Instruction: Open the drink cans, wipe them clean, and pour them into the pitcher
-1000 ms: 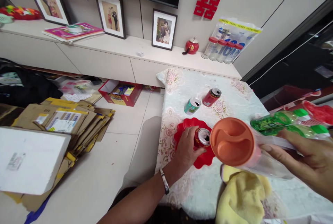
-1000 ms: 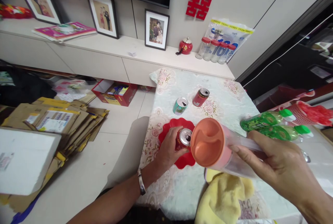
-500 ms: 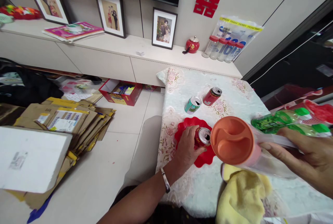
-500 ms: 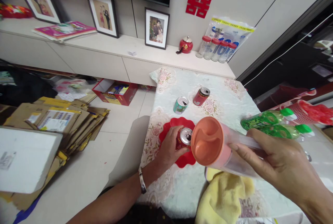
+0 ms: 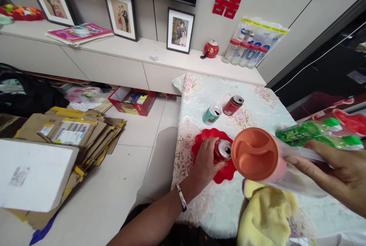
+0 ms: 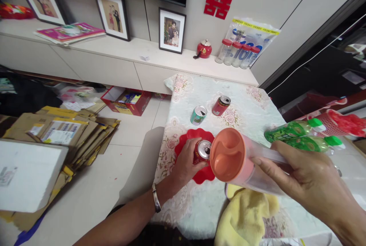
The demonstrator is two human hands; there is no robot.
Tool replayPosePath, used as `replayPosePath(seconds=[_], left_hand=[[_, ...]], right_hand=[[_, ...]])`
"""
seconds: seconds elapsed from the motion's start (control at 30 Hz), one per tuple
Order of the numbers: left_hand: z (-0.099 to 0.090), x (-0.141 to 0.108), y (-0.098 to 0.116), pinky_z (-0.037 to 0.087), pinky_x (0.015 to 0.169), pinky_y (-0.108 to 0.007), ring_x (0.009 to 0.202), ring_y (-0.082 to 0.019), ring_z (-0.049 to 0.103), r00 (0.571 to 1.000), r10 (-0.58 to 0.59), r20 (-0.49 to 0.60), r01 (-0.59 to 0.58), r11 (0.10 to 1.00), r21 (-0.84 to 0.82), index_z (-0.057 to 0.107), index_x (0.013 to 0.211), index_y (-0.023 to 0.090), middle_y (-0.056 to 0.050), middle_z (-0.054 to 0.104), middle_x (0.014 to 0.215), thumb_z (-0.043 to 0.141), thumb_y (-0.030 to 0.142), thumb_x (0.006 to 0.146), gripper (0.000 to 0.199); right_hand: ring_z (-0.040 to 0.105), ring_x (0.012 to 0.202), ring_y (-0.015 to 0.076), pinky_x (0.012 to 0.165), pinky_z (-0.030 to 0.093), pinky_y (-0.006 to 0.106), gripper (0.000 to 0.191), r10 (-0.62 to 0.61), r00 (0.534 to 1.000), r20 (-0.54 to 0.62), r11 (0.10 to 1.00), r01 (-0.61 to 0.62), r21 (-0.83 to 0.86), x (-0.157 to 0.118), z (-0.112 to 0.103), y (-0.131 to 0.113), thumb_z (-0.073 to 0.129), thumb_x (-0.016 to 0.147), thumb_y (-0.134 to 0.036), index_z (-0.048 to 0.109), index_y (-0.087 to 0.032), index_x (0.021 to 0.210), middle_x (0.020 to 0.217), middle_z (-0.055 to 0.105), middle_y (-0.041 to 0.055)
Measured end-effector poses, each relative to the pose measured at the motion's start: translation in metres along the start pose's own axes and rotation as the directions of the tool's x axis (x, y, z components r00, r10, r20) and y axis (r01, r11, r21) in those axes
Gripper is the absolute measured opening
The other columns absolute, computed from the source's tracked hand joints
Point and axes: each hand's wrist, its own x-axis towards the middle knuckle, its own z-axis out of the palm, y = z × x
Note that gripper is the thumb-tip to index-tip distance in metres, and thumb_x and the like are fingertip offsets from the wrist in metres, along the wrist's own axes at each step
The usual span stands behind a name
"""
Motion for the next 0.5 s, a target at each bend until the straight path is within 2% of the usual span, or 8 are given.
replayPosePath(seconds=[0.13,0.3,0.5], left_hand=[[-0.0003,-0.0004,-0.0006,0.047,0.116,-0.062,0.138,-0.036,0.054,1.000,0.000,-0.002,0.000,1.000,-0.012,0.051,0.138,0.029,-0.010,0.058,0.142,0.081,0.006,0.075,0.074],[-0.0006,-0.0001,-0.0004,0.047,0.116,-0.062,0.137,-0.036,0.055,1.000,0.005,0.004,-0.005,1.000,0.000,0.051,0.139,0.028,-0.010,0.059,0.142,0.081,0.006,0.074,0.074],[0.0011,0.0009,-0.0012,0.048,0.116,-0.060,0.137,-0.035,0.056,1.000,0.010,-0.002,-0.010,1.000,0.025,0.051,0.138,0.026,-0.011,0.059,0.141,0.081,0.005,0.074,0.075]], right_hand=[[0.058,0.041,0.0181,0.034,0.039,0.032,0.039,0.013,1.000,0.001,1.000,-0.013,-0.016,0.0013,0.0004,-0.0012,0.057,0.095,-0.064,0.068,-0.028,0.085,0.065,0.072,0.0009],[0.059,0.042,0.0198,0.035,0.040,0.033,0.042,0.056,0.998,0.027,0.998,-0.055,-0.010,-0.0002,0.0018,-0.0007,0.053,0.095,-0.066,0.062,-0.029,0.078,0.061,0.068,0.0004],[0.063,0.044,0.0196,0.033,0.039,0.031,0.041,0.020,1.000,0.004,1.000,-0.020,-0.002,0.0000,0.0000,0.0017,0.059,0.093,-0.066,0.065,-0.028,0.080,0.067,0.074,0.0020]])
